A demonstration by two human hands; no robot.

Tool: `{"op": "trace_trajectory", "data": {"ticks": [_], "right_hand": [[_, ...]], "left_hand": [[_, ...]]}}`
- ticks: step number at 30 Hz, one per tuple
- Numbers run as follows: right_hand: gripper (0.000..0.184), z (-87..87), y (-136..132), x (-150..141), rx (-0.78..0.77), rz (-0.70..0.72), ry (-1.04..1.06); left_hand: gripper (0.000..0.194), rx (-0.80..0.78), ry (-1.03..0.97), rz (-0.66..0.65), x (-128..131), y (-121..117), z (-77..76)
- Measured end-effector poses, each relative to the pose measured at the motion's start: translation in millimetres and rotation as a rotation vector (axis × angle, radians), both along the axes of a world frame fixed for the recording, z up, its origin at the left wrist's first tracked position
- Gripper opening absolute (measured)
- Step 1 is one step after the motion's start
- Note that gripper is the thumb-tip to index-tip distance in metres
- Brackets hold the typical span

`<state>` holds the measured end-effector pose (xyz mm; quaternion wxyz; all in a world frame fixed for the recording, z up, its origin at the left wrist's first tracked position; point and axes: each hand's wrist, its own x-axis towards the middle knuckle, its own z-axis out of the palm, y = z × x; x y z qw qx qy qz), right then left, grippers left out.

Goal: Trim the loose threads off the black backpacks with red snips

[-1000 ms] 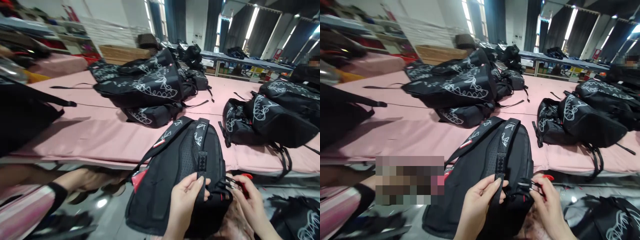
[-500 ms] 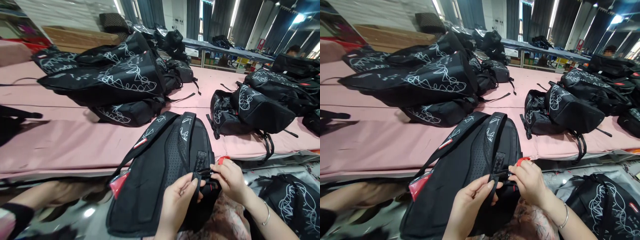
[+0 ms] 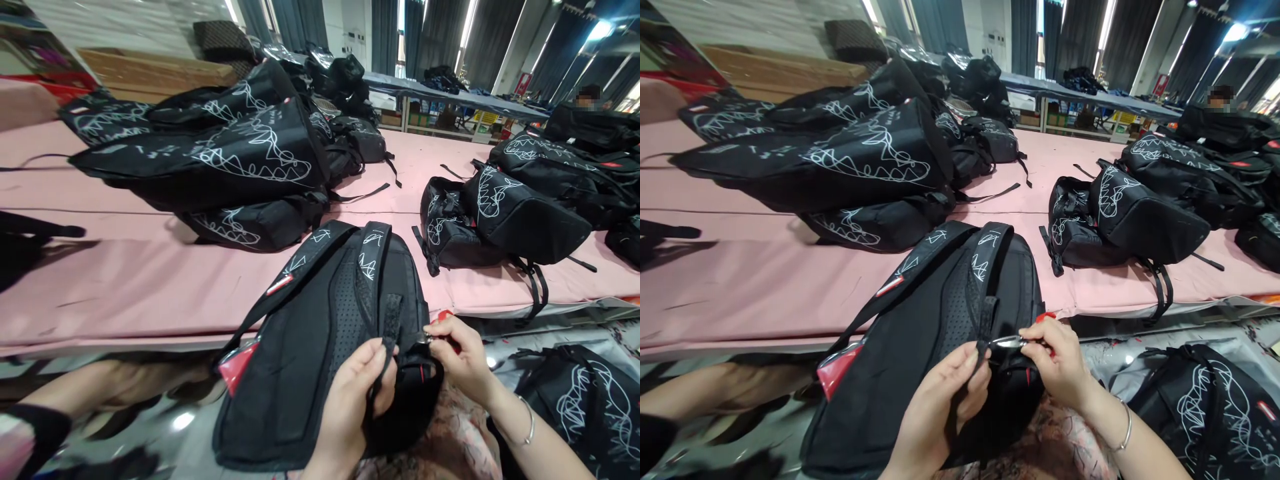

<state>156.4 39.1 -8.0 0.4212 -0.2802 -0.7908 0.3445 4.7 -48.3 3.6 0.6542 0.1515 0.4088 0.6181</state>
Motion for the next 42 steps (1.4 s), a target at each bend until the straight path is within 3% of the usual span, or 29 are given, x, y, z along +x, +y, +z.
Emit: {"op": "trace_trajectory", "data": {"ticks": [3,6,8,11,14,17,21,26,29,32,39,42], "right_hand": [[0.022,0.4,0,-7,-0.374,0.026,0.172],[0.034,6.3,3,-18,-0.64,0.171,0.175],[0.039,10.0,4,-25,-0.735,0.211,0.13],[0.04,10.9,6,-31,-0.759,0.175,0.122],[0.032,6.8,5,-33,-0.715,0.151,0.099],[0.021,2.1,2,-31,-0.575,0.079,0.08],[0.016,-2.3,-3,-19,-0.274,-0.001,-0.043],[0.015,-6.0,-5,-11,0.144,0.024,-0.191],[0.017,-6.4,-4,-13,0.294,0.026,-0.227],[0.016,-6.4,-2,-13,0.282,0.02,-0.225],[0.011,-11.7,-7,-10,0.175,-0.029,-0.179],[0.009,-14.0,-8,-6,0.174,0.017,-0.185]], "left_hand": [[0.026,0.032,-0.357,-0.14,3,0,-1.5],[0.026,0.028,-0.446,-0.272,11,-1,-4.4],[0.029,-0.009,-0.307,-0.23,16,-1,-6.6],[0.033,0.0,0.195,0.04,16,-1,-10.7],[0.027,0.005,0.587,0.186,9,-1,-16.7],[0.028,-0.055,0.482,0.187,4,-2,-21.6],[0.032,-0.082,0.312,0.236,1,-2,-21.7],[0.029,-0.034,0.407,0.257,2,-2,-22.4],[0.025,-0.026,0.518,0.255,3,-3,-24.2],[0.023,-0.05,0.539,0.225,2,-4,-22.7],[0.024,-0.083,0.376,0.194,3,-5,-15.7],[0.019,-0.009,0.489,0.103,-4,-8,-7.0]]}}
